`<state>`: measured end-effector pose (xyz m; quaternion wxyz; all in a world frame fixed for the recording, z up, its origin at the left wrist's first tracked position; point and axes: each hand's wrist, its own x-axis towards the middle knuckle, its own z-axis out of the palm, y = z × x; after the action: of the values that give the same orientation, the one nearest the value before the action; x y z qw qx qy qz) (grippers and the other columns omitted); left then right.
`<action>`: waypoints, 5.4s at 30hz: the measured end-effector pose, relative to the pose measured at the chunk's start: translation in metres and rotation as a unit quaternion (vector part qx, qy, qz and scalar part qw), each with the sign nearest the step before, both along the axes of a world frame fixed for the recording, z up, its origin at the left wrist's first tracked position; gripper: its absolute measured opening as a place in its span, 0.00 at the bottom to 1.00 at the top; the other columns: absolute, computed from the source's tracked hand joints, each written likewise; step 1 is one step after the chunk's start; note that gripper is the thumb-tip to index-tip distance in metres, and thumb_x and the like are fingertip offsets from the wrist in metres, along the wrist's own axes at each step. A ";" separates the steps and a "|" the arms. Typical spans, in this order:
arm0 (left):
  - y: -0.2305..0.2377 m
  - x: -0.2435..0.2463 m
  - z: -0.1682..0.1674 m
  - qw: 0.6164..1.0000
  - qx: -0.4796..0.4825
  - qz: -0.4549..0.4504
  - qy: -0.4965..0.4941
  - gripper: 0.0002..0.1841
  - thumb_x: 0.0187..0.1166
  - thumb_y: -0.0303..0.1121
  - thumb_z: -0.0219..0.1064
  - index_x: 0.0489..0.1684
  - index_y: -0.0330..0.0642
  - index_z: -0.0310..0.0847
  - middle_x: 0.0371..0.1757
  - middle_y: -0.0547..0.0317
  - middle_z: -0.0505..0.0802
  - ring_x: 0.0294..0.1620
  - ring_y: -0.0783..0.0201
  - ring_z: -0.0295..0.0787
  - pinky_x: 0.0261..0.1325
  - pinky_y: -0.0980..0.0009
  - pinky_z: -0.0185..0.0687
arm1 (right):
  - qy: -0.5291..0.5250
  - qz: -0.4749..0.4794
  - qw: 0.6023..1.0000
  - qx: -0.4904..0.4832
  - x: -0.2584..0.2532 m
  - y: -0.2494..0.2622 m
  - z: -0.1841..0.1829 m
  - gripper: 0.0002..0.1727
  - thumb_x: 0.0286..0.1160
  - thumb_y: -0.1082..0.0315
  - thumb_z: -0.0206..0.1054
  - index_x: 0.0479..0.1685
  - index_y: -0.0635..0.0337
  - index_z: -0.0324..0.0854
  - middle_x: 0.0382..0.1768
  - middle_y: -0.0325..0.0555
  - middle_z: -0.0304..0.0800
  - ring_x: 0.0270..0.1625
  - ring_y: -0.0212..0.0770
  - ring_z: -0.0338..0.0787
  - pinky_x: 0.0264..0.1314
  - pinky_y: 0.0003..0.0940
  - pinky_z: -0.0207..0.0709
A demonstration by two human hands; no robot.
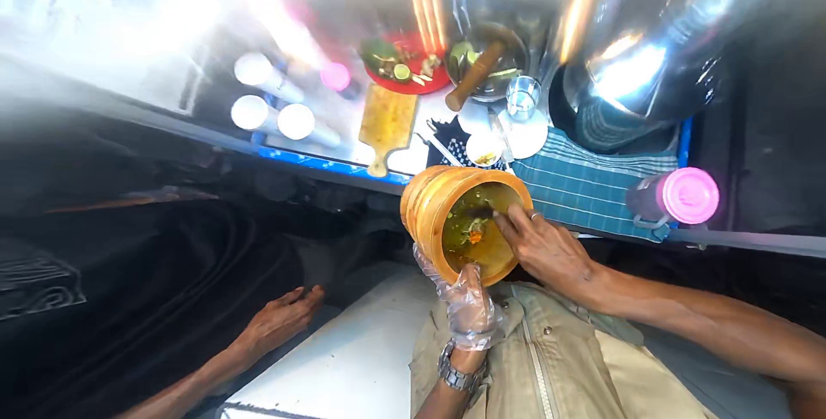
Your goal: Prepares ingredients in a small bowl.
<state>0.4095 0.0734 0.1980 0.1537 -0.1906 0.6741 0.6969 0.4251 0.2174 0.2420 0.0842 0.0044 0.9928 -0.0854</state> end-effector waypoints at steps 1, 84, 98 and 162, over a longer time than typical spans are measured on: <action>0.000 -0.002 0.000 1.000 -0.006 0.004 0.004 0.47 0.70 0.22 0.63 0.95 0.39 0.39 0.82 0.39 0.73 0.74 0.61 0.79 0.73 0.67 0.78 | -0.008 -0.008 1.000 0.007 -0.006 -0.001 -0.001 0.22 0.77 0.80 0.62 0.71 0.68 0.81 0.60 0.61 0.80 0.42 0.52 0.91 0.29 0.37 0.86; -0.022 -0.084 -0.029 0.997 -0.040 0.018 -0.056 0.20 0.77 0.21 0.59 0.69 0.29 0.70 0.50 0.51 0.88 0.48 0.70 0.88 0.53 0.73 0.87 | -0.037 0.072 0.990 -0.119 -0.102 -0.016 -0.034 0.16 0.73 0.79 0.63 0.58 0.65 0.87 0.58 0.57 0.86 0.41 0.53 0.91 0.37 0.43 0.87; -0.022 -0.078 -0.040 0.999 -0.013 0.031 -0.020 0.43 0.70 0.21 0.62 0.92 0.38 0.49 0.79 0.39 0.76 0.72 0.58 0.80 0.71 0.63 0.80 | 0.006 -0.003 0.998 -0.056 -0.096 -0.023 -0.041 0.17 0.77 0.79 0.62 0.62 0.67 0.86 0.56 0.59 0.83 0.42 0.53 0.90 0.35 0.40 0.87; -0.003 -0.064 0.016 0.909 0.035 -0.301 -0.287 0.37 0.75 0.18 0.62 0.88 0.44 0.56 0.58 0.46 0.89 0.49 0.60 0.92 0.47 0.62 0.91 | -0.181 -0.296 0.893 -0.286 -0.016 0.084 -0.019 0.27 0.83 0.59 0.62 0.83 0.37 0.76 0.72 0.45 0.86 0.70 0.48 0.87 0.73 0.55 0.77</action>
<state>0.3453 0.0708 0.2143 0.5498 -0.1648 0.6015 0.5557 0.4090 0.3012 0.2230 0.2306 0.2891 0.8458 -0.3845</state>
